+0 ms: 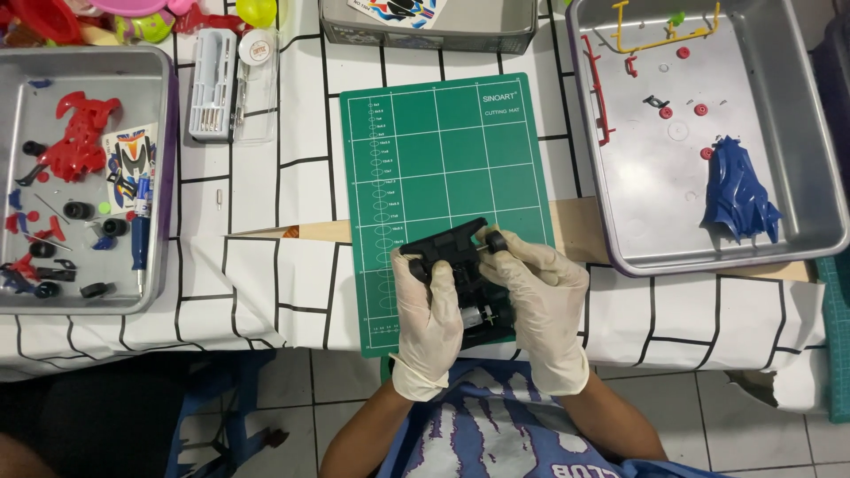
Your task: Assembling a mini 4WD toy car by fitting together chassis, wheels, and body components on a cutting mat.
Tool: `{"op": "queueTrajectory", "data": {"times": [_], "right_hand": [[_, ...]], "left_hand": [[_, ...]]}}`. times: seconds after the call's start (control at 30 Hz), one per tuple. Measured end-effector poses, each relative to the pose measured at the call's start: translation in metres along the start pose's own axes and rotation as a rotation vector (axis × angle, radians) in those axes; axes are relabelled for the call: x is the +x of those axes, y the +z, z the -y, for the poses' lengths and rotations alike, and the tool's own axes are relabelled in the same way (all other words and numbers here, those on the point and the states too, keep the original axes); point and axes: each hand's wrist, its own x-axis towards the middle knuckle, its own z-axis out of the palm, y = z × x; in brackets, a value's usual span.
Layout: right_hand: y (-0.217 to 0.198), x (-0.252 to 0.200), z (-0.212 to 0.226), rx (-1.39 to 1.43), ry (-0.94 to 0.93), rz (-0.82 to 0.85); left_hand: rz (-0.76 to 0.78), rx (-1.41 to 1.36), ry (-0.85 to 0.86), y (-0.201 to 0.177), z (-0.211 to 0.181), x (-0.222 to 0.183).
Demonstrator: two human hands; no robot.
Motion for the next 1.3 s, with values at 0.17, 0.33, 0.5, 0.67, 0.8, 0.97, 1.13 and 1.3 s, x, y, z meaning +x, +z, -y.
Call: {"op": "queueTrajectory", "data": {"times": [0.17,0.33,0.5,0.67,0.8,0.97,1.13,1.3], "right_hand": [[-0.001,0.0,0.006,-0.009,-0.02,0.005],[-0.005,0.002,0.01,-0.032,-0.05,0.029],[-0.005,0.003,0.009,-0.025,-0.069,0.044],[-0.005,0.006,0.002,-0.093,-0.166,0.064],[-0.01,0.013,-0.003,-0.103,-0.2,0.09],[-0.007,0.006,0.005,-0.12,-0.186,0.072],[-0.01,0.006,0.006,-0.118,-0.205,0.077],[-0.016,0.011,-0.008,-0.097,-0.261,0.078]], "left_hand": [[0.001,-0.011,0.016,0.0,0.0,-0.001],[-0.007,-0.02,0.019,0.002,-0.001,-0.003],[-0.016,-0.039,0.03,0.004,-0.002,-0.004],[-0.015,-0.047,0.042,0.005,-0.003,-0.005],[-0.02,-0.054,0.05,0.008,-0.005,-0.001],[-0.026,-0.059,0.053,0.01,-0.006,-0.005],[-0.028,-0.069,0.068,0.008,-0.007,-0.006],[-0.034,-0.083,0.082,0.018,-0.01,-0.008]]}}
